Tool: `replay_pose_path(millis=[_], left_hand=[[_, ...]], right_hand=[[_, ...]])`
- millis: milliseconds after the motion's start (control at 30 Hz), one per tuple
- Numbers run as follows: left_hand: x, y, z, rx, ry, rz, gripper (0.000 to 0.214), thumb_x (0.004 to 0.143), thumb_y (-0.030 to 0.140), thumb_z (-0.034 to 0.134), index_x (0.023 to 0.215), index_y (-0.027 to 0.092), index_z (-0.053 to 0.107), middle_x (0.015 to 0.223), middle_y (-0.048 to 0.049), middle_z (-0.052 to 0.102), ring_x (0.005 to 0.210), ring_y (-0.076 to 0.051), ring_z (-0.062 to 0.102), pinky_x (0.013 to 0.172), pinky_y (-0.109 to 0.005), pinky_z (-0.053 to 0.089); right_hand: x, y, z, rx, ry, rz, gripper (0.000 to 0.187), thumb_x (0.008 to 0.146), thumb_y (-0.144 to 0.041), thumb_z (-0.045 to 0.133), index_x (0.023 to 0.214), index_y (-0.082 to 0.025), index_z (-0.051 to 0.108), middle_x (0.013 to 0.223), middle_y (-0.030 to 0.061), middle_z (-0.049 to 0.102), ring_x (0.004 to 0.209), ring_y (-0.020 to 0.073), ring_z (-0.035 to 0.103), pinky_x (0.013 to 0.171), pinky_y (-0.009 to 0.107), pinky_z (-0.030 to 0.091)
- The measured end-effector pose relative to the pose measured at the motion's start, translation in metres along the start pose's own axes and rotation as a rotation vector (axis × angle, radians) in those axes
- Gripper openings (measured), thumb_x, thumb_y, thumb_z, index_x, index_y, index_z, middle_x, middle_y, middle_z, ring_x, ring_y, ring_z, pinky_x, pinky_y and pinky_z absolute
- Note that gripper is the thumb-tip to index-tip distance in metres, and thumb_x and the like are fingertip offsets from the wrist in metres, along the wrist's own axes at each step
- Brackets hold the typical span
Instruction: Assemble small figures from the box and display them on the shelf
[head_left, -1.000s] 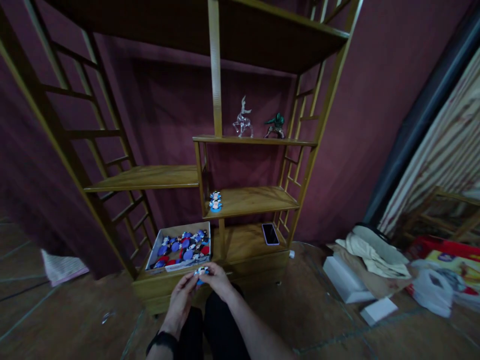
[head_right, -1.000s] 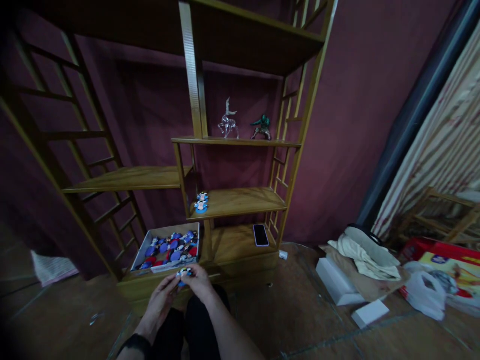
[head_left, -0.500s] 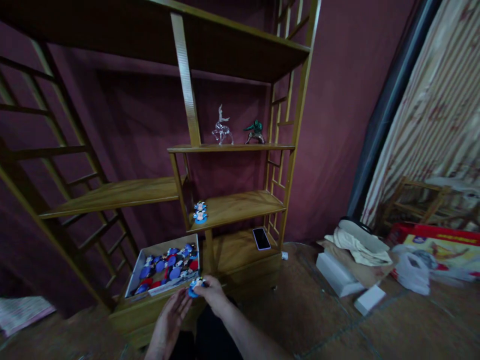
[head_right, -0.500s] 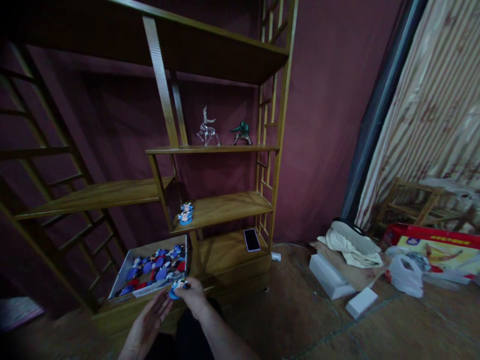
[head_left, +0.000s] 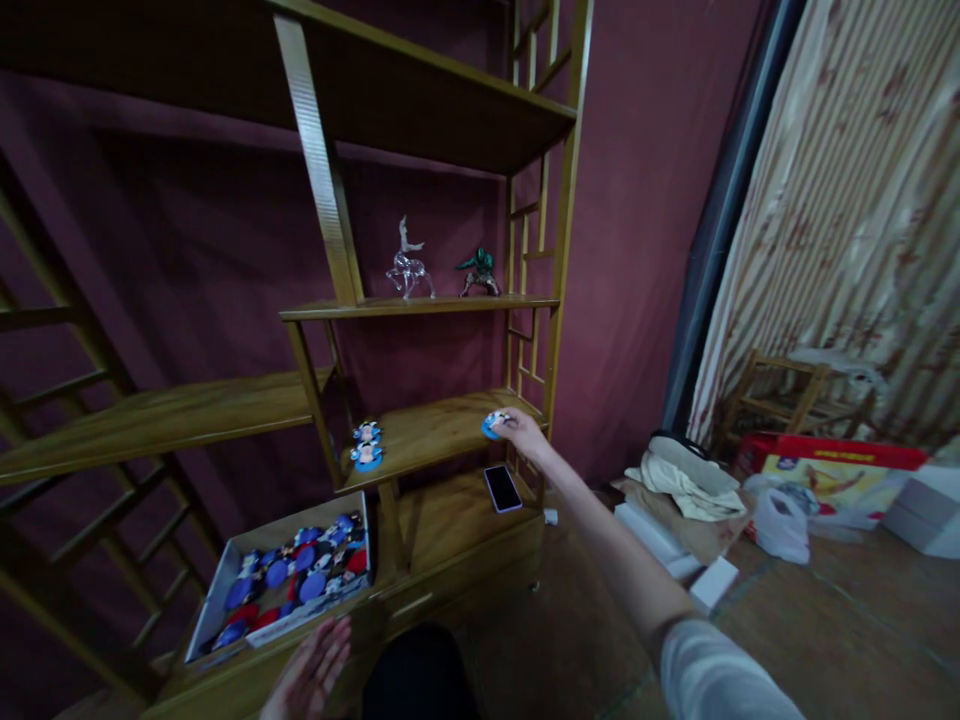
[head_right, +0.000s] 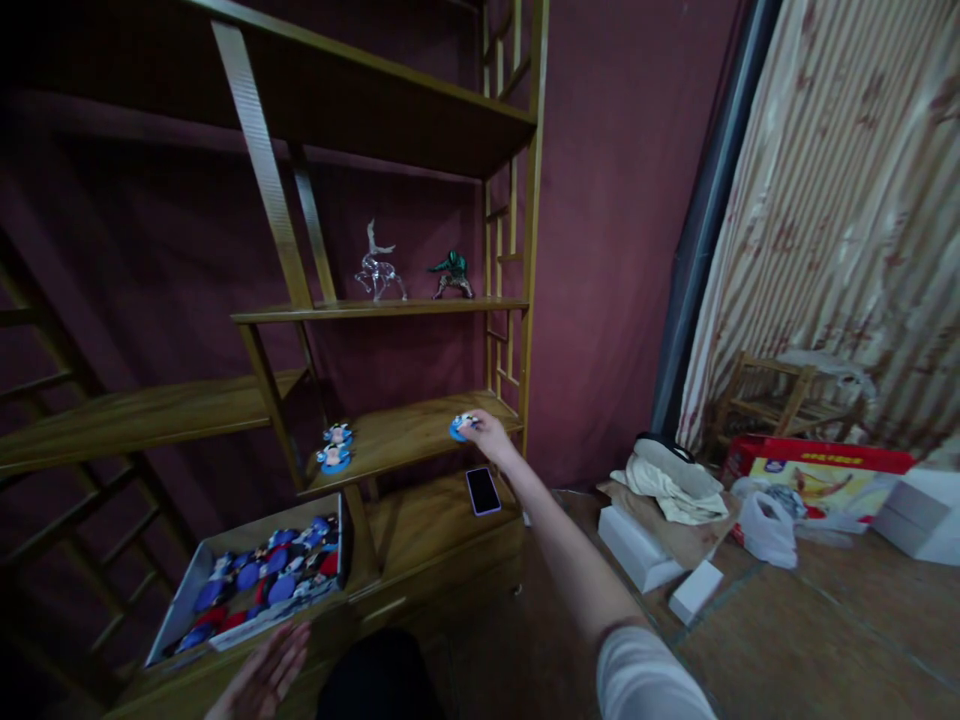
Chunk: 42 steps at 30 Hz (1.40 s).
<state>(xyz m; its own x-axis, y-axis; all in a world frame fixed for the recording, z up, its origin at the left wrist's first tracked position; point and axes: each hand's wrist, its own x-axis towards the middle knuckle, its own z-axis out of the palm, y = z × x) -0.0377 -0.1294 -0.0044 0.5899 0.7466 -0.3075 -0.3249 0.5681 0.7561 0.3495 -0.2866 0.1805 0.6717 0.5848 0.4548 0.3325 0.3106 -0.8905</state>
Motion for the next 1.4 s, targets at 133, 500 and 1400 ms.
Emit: replay_pose_path(millis=[133,500,1400], left_hand=[[0.002,-0.001,0.004,0.027,-0.022,-0.018,0.035,0.057,0.022,0.068,0.092,0.018,0.070,0.113,-0.0090,0.065,0.125,-0.029,0.041,0.105,-0.039,0.033],[0.006,-0.008,0.012,0.052,0.021,-0.032,0.037,0.056,0.028,0.073,0.091,0.017,0.069,0.110,-0.0109,0.066,0.123,-0.031,0.042,0.099,-0.040,0.042],[0.009,-0.007,0.015,0.065,0.056,-0.044,0.041,0.054,0.021,0.074,0.095,0.016,0.067,0.109,-0.0104,0.066,0.119,-0.028,0.048,0.097,-0.033,0.043]], right_hand=[[0.052,-0.008,-0.049,-0.336,0.034,0.075,0.026,0.065,-0.024,0.066,0.089,-0.015,0.061,0.086,0.0043,0.067,0.079,0.0143,0.061,0.075,0.025,0.047],[0.073,0.023,-0.078,-0.814,-0.063,0.221,0.030,0.065,-0.005,0.064,0.094,-0.013,0.066,0.083,0.0048,0.069,0.071,0.0122,0.061,0.065,0.019,0.045],[0.098,0.006,-0.073,-1.166,-0.304,0.251,0.030,0.058,-0.001,0.067,0.084,-0.016,0.071,0.080,0.0052,0.070,0.073,0.0162,0.062,0.063,0.019,0.044]])
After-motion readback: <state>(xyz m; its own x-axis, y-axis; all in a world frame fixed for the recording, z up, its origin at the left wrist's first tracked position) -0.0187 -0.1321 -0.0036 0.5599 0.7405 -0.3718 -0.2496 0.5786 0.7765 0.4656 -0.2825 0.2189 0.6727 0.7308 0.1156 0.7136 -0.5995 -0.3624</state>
